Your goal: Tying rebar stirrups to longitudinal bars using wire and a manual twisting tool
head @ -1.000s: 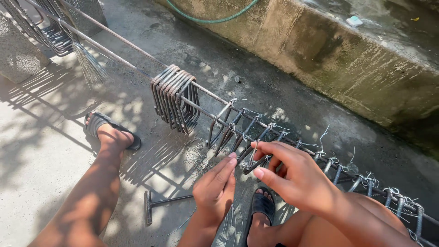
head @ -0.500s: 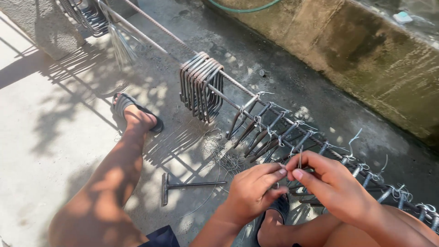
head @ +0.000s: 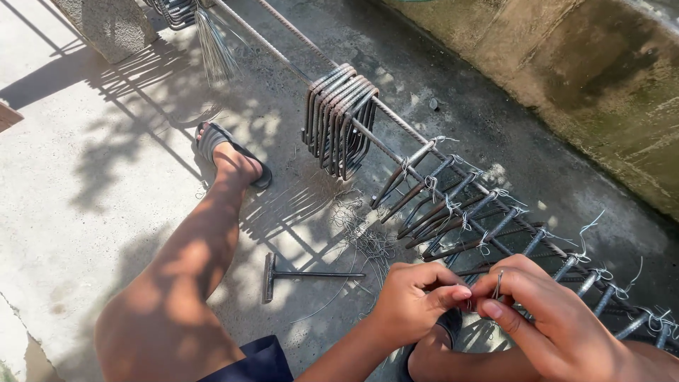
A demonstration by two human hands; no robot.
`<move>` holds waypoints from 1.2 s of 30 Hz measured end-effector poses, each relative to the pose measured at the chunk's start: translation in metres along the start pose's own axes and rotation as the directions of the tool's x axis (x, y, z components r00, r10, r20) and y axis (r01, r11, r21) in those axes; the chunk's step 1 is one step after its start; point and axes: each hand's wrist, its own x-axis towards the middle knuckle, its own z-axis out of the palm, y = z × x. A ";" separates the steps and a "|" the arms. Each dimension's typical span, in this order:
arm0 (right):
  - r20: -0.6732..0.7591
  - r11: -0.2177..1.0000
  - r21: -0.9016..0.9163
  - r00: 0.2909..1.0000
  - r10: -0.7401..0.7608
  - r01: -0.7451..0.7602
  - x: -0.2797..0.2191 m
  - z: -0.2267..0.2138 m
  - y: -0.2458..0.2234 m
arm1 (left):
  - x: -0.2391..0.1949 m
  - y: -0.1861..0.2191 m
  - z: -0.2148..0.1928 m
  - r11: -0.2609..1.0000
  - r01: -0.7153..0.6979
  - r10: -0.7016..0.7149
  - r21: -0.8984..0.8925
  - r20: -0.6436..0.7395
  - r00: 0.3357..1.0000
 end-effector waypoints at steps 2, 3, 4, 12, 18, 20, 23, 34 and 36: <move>-0.014 0.992 -0.093 0.996 -0.087 0.085 0.004 0.005 -0.011 | 0.001 0.001 -0.004 0.977 0.151 -0.149 -0.152 0.028 0.989; -0.032 0.966 -0.139 0.974 -0.226 0.219 0.006 0.008 -0.016 | 0.002 0.003 -0.006 0.939 0.271 -0.261 -0.210 0.075 0.962; -0.047 0.919 -0.189 0.932 -0.360 0.346 0.008 0.010 -0.021 | 0.004 0.004 -0.008 0.885 0.387 -0.364 -0.260 0.131 0.922; 0.015 0.962 0.256 0.995 -0.100 0.093 0.007 0.004 -0.008 | 0.008 0.028 -0.012 0.953 0.304 -0.301 0.020 -0.074 0.951; -0.210 0.979 -0.044 0.956 -0.206 0.201 0.005 0.000 -0.024 | 0.011 0.032 -0.014 0.913 0.402 -0.409 -0.072 -0.166 0.897; -0.220 0.959 -0.123 0.935 -0.277 0.255 0.005 0.001 -0.031 | 0.011 0.027 -0.016 0.868 0.470 -0.491 -0.158 -0.140 0.860; -0.202 0.915 -0.251 0.907 -0.370 0.317 0.008 0.001 -0.034 | 0.009 0.018 -0.016 0.896 0.386 -0.410 -0.219 -0.075 0.909; -0.037 0.588 -0.564 0.694 -0.719 0.580 0.023 -0.010 -0.054 | 0.002 0.032 0.004 0.457 0.693 -0.630 -0.557 0.348 0.695; -0.030 0.601 -0.550 0.706 -0.708 0.579 0.023 -0.011 -0.056 | 0.000 0.032 0.007 0.424 0.693 -0.606 -0.583 0.386 0.696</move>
